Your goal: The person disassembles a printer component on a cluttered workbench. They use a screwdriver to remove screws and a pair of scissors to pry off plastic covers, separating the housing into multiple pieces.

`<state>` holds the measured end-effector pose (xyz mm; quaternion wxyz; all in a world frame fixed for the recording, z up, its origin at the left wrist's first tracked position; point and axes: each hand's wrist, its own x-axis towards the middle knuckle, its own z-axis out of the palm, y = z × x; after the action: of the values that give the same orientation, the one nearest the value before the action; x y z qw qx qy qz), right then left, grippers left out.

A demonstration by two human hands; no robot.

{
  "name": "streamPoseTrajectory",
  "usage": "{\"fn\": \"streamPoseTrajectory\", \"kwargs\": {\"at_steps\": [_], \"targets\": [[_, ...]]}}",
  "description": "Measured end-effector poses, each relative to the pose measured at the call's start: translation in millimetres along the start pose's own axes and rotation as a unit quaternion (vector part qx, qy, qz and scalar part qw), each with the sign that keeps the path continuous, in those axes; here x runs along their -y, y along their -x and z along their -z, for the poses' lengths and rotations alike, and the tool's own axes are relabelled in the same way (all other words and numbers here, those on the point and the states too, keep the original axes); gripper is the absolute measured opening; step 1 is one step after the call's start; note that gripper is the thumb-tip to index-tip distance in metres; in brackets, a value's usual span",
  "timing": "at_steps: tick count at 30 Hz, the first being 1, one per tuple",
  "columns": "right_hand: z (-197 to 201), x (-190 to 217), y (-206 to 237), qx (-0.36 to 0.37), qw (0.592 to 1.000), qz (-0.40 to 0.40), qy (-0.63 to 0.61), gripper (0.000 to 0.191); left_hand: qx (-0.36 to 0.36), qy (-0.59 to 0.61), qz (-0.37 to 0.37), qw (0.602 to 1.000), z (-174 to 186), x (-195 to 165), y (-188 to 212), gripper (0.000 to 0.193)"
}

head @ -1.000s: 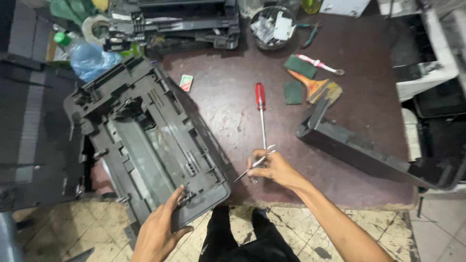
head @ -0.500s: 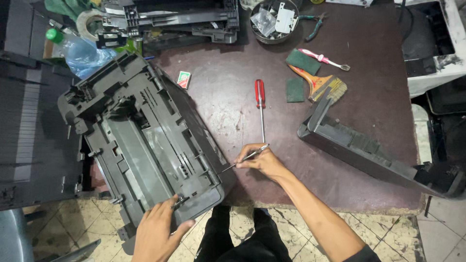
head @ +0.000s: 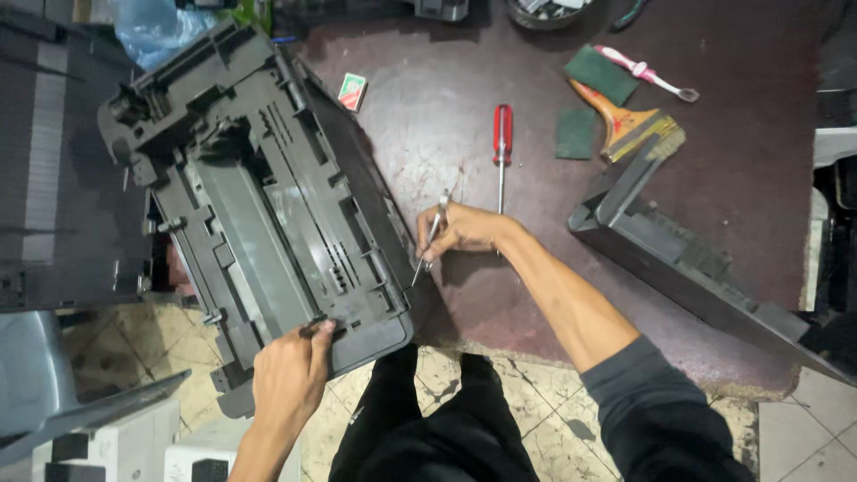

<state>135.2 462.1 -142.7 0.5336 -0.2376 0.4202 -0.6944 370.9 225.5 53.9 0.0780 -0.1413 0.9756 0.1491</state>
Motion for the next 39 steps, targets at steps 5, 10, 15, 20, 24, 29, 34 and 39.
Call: {"fn": "streamPoseTrajectory", "kwargs": {"at_steps": [5, 10, 15, 20, 24, 29, 34, 39], "targets": [[-5, 20, -27, 0.035, 0.997, -0.051, 0.036, 0.024, -0.015, 0.016, 0.014, 1.000, 2, -3, -2, 0.043], [-22, 67, -44, 0.142, 0.959, -0.050, 0.241, 0.021, -0.006, 0.017, 0.010, 1.000, 6, -1, -3, 0.042], [-68, 74, 18, -0.014, 0.973, 0.014, 0.232, 0.013, -0.002, 0.057, -0.006, 0.998, 12, 3, -8, 0.040], [-143, 4, 76, -0.345, 0.909, 0.168, 0.165, 0.015, 0.006, 0.081, 0.015, 0.997, 19, 1, -8, 0.038], [-154, -18, 82, -0.412, 0.899, 0.101, 0.113, 0.009, 0.017, 0.079, 0.010, 0.997, 27, -2, -6, 0.037], [-99, 4, 70, -0.388, 0.920, 0.031, 0.031, 0.021, 0.034, 0.142, -0.048, 0.988, 42, 4, 0, 0.046], [-40, -4, 28, -0.532, 0.825, 0.016, 0.189, 0.026, 0.036, 0.107, -0.098, 0.989, 50, 11, 6, 0.061], [-34, -17, 7, -0.493, 0.692, 0.030, 0.527, 0.031, 0.088, 0.081, -0.147, 0.982, 50, 17, 1, 0.075]]}}
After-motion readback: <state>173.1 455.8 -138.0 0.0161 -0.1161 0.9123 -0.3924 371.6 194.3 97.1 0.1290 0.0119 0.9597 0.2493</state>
